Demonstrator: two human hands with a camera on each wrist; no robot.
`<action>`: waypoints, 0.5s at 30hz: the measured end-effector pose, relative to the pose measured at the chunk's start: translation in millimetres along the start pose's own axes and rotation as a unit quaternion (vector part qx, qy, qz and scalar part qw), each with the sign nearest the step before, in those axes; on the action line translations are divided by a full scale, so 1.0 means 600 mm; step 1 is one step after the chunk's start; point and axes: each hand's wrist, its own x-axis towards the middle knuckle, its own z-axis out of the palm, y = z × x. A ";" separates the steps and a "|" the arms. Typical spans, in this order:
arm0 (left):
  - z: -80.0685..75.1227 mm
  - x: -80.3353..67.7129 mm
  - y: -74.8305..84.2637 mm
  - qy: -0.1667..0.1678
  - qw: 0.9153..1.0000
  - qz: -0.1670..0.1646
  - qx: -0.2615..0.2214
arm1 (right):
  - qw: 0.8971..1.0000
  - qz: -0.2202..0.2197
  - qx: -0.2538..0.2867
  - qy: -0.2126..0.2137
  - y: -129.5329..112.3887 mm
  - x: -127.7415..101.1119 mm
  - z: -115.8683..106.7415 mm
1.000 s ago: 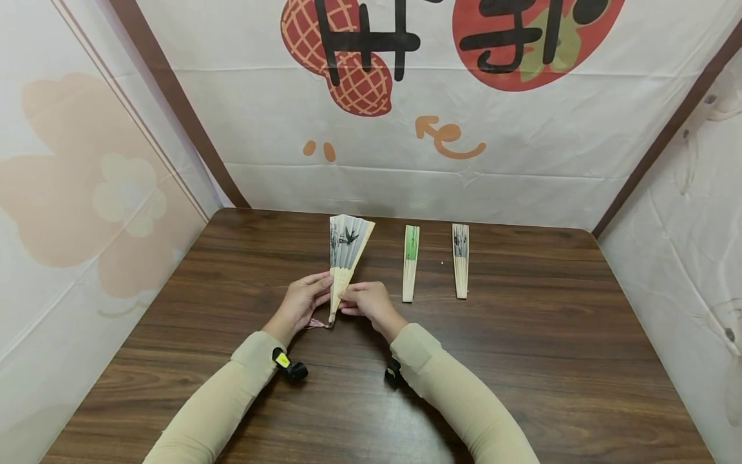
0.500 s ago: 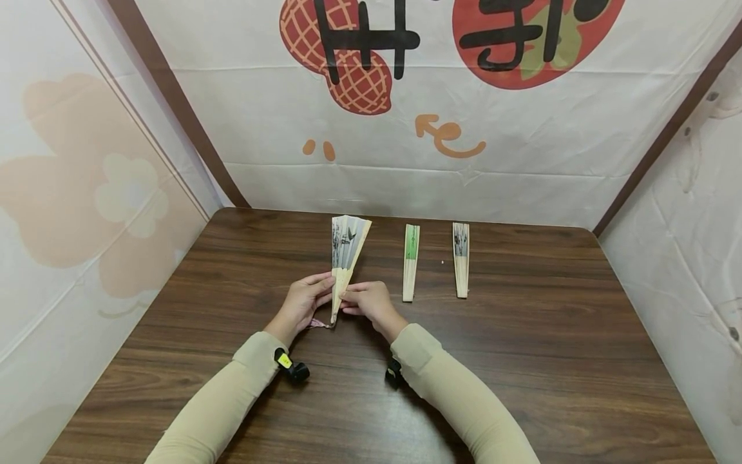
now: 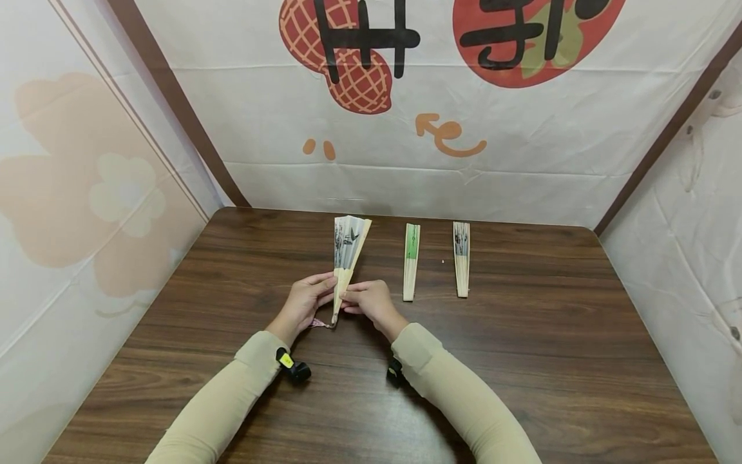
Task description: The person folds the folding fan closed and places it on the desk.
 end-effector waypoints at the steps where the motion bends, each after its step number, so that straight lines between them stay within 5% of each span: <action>1: 0.000 0.000 0.000 -0.001 1.000 -0.001 0.001 | 1.000 -0.004 -0.002 0.000 0.000 0.000 0.000; 15: 0.003 -0.002 0.006 -0.006 1.000 -0.010 0.003 | 1.000 -0.025 -0.009 0.004 0.000 -0.001 -0.001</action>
